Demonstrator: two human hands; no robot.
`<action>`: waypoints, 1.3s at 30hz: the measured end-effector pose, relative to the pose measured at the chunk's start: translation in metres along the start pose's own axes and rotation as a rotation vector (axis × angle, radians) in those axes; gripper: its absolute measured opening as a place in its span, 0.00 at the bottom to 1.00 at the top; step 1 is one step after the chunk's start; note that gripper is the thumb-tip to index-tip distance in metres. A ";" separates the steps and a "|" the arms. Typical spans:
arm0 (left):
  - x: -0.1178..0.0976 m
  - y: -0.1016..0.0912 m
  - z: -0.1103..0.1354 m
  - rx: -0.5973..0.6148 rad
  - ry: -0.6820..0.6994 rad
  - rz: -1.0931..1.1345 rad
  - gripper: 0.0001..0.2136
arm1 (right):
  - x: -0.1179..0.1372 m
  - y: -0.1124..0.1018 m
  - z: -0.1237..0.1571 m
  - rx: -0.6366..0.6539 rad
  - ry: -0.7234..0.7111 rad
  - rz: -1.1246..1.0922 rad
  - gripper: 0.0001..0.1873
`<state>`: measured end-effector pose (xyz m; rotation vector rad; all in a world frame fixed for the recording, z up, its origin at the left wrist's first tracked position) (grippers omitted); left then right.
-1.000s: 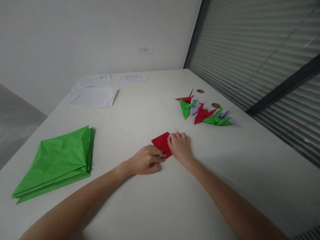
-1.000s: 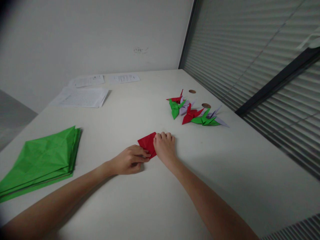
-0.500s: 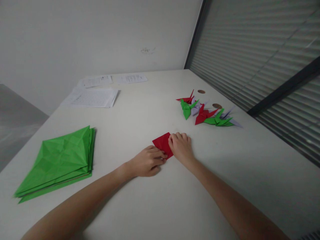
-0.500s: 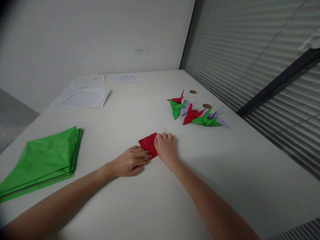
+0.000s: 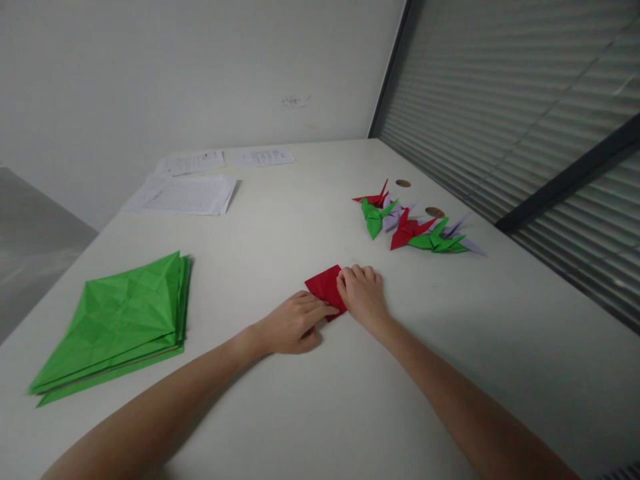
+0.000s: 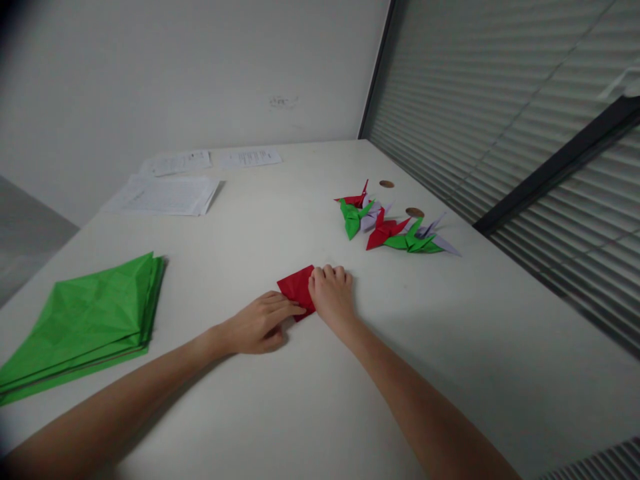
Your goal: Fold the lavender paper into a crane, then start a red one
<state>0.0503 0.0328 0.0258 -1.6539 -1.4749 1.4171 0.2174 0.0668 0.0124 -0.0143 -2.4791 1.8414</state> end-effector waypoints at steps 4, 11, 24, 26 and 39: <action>-0.001 0.001 0.000 0.003 0.027 -0.026 0.19 | 0.000 0.000 0.000 -0.001 -0.001 -0.003 0.09; 0.003 0.002 0.002 0.004 -0.008 -0.035 0.18 | -0.001 0.002 0.000 -0.006 -0.008 -0.006 0.08; 0.002 0.004 0.000 0.061 0.001 -0.090 0.23 | 0.000 0.002 0.000 -0.010 -0.008 0.007 0.08; 0.002 0.006 0.001 0.068 0.003 -0.078 0.23 | 0.000 0.002 0.000 -0.008 -0.006 0.009 0.08; 0.002 0.005 0.000 0.070 -0.014 -0.093 0.25 | 0.001 0.000 0.000 0.003 -0.001 0.017 0.09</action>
Point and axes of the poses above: each hand's wrist, its own z-axis away from the middle knuckle, its own y-axis out of the palm, x = y × z, the point moved 3 cm from there along -z, towards the middle knuckle, and after that the axes turned 12 degrees about y, right-handed, at the moved point
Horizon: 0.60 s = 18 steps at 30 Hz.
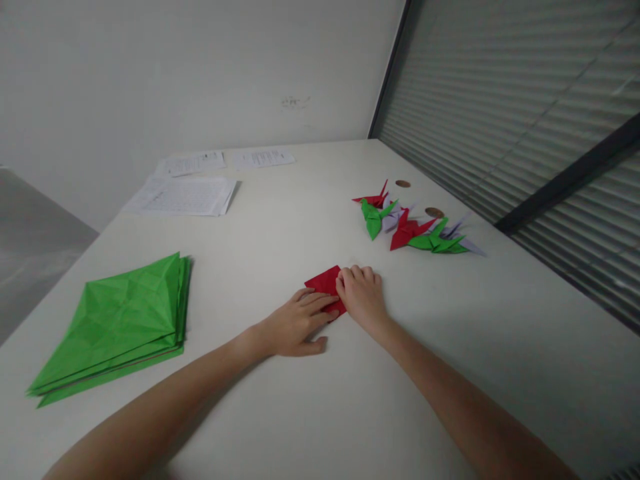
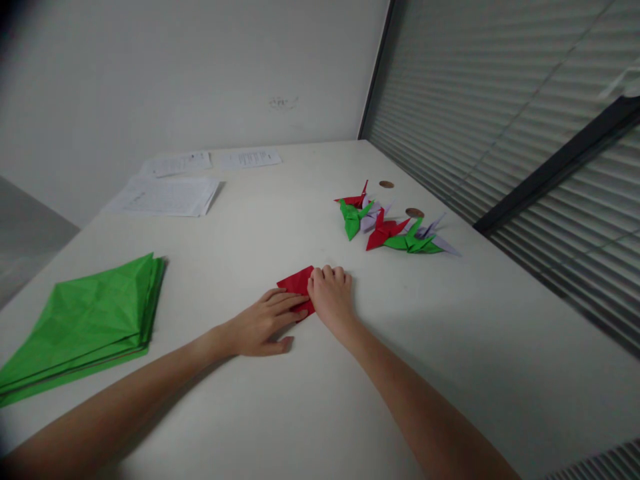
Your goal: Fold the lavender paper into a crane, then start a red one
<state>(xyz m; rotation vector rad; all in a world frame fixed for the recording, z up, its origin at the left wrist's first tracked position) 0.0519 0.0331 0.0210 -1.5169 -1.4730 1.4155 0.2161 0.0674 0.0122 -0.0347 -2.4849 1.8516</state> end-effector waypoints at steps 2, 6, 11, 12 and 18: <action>0.000 -0.001 0.000 -0.006 -0.006 -0.003 0.24 | 0.000 0.000 0.000 -0.008 -0.005 -0.004 0.09; 0.000 -0.001 -0.001 -0.012 -0.009 0.023 0.26 | 0.000 0.001 0.001 -0.022 -0.007 -0.002 0.09; 0.001 -0.001 -0.001 0.005 -0.021 0.023 0.29 | 0.000 0.000 0.001 -0.015 -0.009 0.004 0.08; 0.001 -0.001 -0.001 0.005 -0.020 0.020 0.28 | 0.001 0.000 0.001 -0.013 -0.009 0.006 0.08; 0.001 -0.001 -0.001 -0.004 -0.010 0.014 0.27 | 0.001 0.000 0.001 -0.017 -0.011 0.010 0.08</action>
Point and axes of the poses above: each hand's wrist, its own z-axis away from the middle knuckle, its own y-axis out of the palm, x = y × z, the point moved 3 cm from there along -z, towards the middle knuckle, and after that the axes turned 12 degrees about y, right-handed, at the moved point
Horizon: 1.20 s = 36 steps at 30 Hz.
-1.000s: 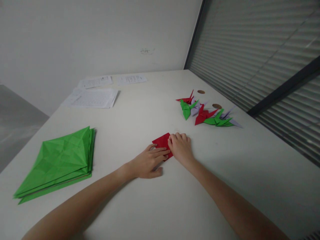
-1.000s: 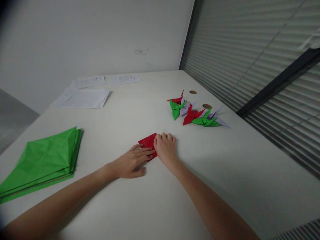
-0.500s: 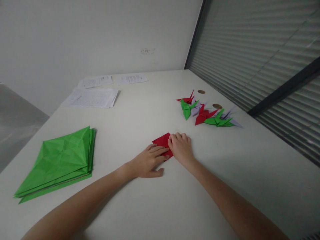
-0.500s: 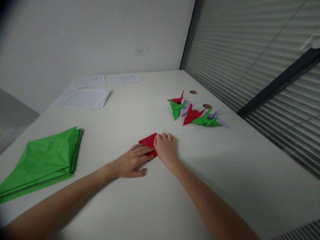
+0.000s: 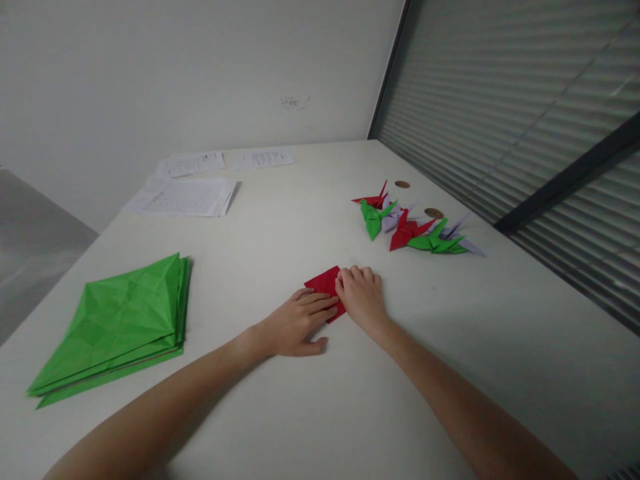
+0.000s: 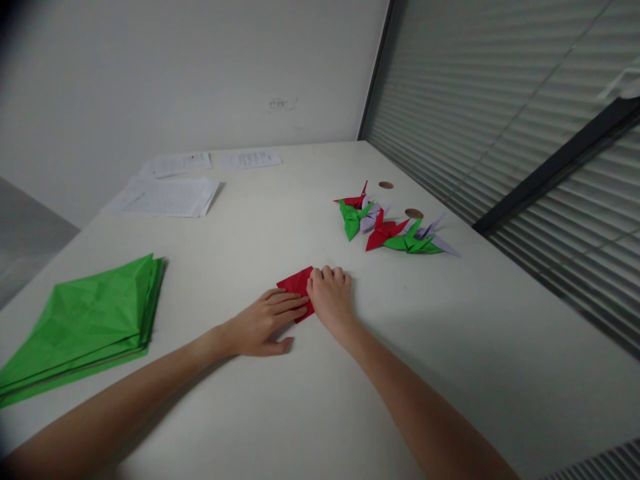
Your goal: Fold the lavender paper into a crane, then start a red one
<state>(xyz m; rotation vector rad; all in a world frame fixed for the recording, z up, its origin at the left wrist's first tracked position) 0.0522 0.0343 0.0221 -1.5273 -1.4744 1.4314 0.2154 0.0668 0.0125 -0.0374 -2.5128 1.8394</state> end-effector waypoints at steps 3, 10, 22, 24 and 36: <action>0.000 0.000 -0.001 -0.006 0.003 -0.007 0.26 | 0.000 0.000 0.000 0.000 0.004 -0.002 0.07; 0.000 0.001 -0.001 0.012 -0.006 -0.035 0.26 | -0.003 0.000 -0.004 0.001 0.052 -0.034 0.05; -0.002 0.000 -0.001 0.032 -0.015 -0.061 0.26 | -0.007 0.002 -0.005 -0.010 0.036 -0.057 0.06; -0.002 0.000 0.000 0.032 -0.014 -0.063 0.26 | -0.007 0.003 -0.004 -0.017 0.034 -0.060 0.06; -0.001 0.003 0.001 0.040 -0.043 -0.125 0.26 | -0.028 0.006 -0.018 0.145 0.053 -0.481 0.04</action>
Point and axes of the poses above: each hand's wrist, its own z-axis away from the middle knuckle, its own y-axis out of the palm, x = y × z, the point moved 3 cm from there along -z, towards the middle knuckle, and after that the axes turned 12 degrees about y, right-handed, at the moved point
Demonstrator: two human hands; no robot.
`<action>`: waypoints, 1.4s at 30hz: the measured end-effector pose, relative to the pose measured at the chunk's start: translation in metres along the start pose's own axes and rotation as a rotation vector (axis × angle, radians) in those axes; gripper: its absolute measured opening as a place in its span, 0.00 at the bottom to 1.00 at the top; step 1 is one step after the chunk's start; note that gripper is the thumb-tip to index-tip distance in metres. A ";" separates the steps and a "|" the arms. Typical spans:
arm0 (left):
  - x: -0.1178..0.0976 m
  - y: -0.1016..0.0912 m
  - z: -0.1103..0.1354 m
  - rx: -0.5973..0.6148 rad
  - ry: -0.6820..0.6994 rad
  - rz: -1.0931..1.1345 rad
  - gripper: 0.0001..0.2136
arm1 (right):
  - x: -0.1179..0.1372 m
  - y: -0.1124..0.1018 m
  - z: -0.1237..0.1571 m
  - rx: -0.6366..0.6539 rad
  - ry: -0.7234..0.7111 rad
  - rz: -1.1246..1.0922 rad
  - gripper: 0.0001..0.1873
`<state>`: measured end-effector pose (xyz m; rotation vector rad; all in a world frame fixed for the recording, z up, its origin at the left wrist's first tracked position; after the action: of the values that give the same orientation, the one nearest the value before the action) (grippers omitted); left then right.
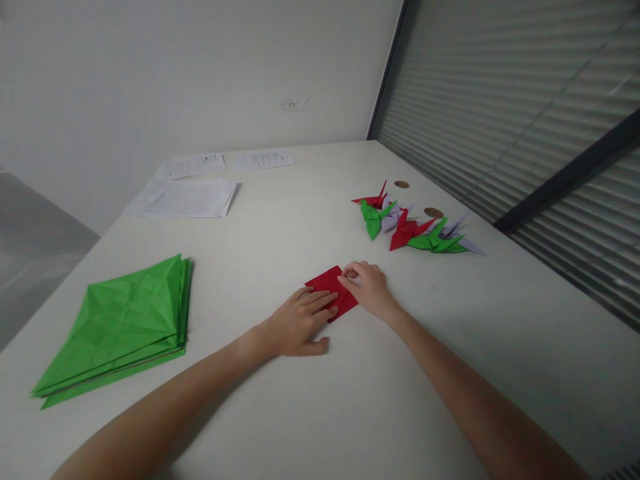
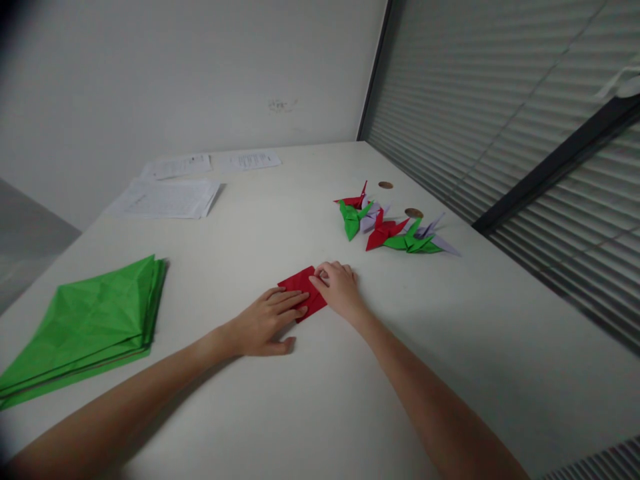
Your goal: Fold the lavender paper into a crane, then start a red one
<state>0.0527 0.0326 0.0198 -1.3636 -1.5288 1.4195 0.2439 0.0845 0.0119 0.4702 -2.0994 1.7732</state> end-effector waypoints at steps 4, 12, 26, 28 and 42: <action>-0.001 0.000 0.000 0.013 -0.002 -0.006 0.27 | -0.013 -0.009 -0.006 0.105 -0.078 -0.145 0.09; 0.000 -0.002 -0.001 0.009 0.006 0.011 0.26 | -0.019 0.000 -0.003 0.076 0.075 0.088 0.17; 0.000 0.000 0.000 -0.013 -0.002 0.020 0.26 | -0.032 -0.001 -0.007 -0.181 0.160 0.065 0.19; -0.001 -0.001 0.000 -0.021 -0.002 0.013 0.26 | -0.031 -0.001 -0.007 -0.184 0.155 0.066 0.19; -0.001 -0.002 0.002 -0.067 -0.010 0.017 0.19 | -0.013 -0.010 -0.006 -0.009 -0.328 -0.182 0.10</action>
<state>0.0511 0.0311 0.0216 -1.4140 -1.5876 1.3985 0.2606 0.0890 0.0149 0.9746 -2.1900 1.6722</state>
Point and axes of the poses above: each hand's wrist, its own z-axis away from the middle knuckle, its own y-axis out of the palm, x = y × z, the point moved 3 cm from there along -z, towards the middle knuckle, and after that the axes turned 12 degrees about y, right-handed, at the moved point
